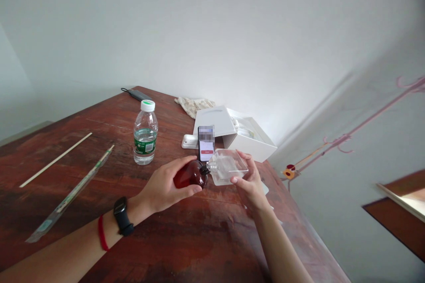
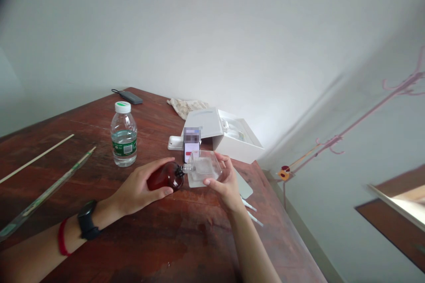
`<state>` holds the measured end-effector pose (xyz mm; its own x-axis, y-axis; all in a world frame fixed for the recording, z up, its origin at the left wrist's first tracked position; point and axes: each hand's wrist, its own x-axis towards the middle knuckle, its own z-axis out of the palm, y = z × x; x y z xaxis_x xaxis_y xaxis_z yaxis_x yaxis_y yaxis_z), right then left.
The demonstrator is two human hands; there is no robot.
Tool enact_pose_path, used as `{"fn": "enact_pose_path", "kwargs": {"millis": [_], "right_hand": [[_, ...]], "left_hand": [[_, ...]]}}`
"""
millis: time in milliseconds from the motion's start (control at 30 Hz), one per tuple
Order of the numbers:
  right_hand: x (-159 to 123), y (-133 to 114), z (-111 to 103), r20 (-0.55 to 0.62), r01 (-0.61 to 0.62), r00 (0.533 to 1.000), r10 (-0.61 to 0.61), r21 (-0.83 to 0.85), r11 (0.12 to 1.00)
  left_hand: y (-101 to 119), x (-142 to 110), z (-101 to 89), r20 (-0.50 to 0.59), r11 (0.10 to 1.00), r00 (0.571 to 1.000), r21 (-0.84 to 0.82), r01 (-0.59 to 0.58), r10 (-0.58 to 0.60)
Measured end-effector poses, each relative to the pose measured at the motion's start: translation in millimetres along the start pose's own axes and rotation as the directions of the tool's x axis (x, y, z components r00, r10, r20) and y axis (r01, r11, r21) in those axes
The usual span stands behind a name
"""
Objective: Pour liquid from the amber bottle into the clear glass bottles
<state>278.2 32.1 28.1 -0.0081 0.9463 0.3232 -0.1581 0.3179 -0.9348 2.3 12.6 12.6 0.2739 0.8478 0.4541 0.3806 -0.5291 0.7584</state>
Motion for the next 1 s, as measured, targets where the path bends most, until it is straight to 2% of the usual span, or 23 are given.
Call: {"fn": "enact_pose_path", "kwargs": {"millis": [600,1000], "right_hand": [[-0.1,-0.2,-2.1,0.014,0.024,1.000,-0.023,-0.012,1.000],[0.3,2.5,-2.6,0.015,0.034,0.999,-0.035,0.045,0.998]], "left_hand": [[1.0,-0.7,-0.8,0.016,1.000,1.000,0.001,-0.004,0.004],[1.3,-0.5,-0.3,0.019,1.000,1.000,0.004,-0.005,0.005]]}}
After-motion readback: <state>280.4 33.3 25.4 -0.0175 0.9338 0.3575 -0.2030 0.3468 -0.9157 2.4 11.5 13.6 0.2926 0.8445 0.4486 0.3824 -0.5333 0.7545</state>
